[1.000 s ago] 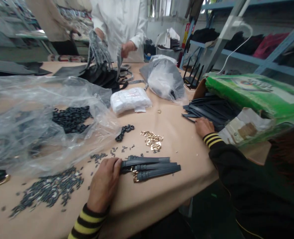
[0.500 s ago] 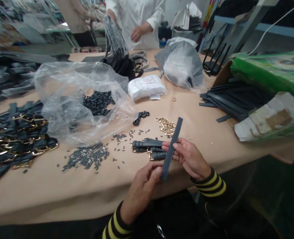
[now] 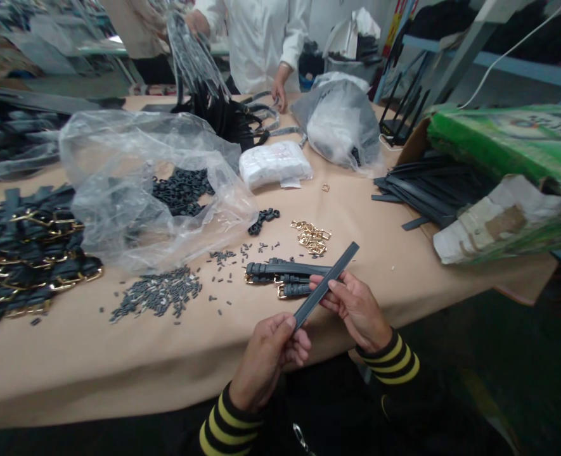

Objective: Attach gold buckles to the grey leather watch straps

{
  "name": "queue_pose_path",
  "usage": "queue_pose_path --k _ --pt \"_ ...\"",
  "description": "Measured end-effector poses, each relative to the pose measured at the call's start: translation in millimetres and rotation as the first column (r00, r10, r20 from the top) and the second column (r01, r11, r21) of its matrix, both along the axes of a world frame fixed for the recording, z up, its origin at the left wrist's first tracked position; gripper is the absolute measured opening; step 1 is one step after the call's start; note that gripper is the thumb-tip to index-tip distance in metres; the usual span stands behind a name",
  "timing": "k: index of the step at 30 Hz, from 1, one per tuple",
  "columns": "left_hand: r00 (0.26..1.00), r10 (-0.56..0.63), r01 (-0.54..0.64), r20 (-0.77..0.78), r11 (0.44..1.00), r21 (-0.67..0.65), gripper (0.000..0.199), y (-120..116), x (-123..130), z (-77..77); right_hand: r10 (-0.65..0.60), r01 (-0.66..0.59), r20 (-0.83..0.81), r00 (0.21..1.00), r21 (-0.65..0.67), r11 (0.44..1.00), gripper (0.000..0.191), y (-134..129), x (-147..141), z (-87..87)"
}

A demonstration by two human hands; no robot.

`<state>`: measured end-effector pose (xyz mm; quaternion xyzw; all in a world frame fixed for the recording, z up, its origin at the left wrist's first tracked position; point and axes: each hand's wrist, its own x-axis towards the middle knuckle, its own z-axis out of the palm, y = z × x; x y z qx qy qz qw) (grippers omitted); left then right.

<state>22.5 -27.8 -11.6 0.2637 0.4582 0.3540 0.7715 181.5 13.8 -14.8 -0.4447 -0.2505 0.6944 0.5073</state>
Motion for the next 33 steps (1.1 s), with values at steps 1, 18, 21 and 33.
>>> queue_pose_path --k 1,18,21,33 --pt "0.996 -0.092 0.092 -0.019 0.996 0.001 0.026 -4 1 -1.6 -0.010 0.010 0.011 1.000 -0.007 1.000 0.028 0 1 -0.4" --pt "0.963 0.168 -0.115 -0.208 0.962 0.247 0.027 36 -3 3.3 0.465 -0.475 0.208 0.860 -0.001 0.880 0.025 -20 -2 6.7" --pt "0.974 0.202 -0.175 -0.101 0.958 0.228 0.021 39 -4 3.8 0.513 -0.522 0.173 0.841 0.007 0.853 0.024 -20 -4 2.8" --pt "0.970 0.232 -0.242 0.071 0.948 0.205 0.003 22 -20 -2.8 0.509 -0.510 0.158 0.846 -0.042 0.859 0.023 -14 -16 5.7"
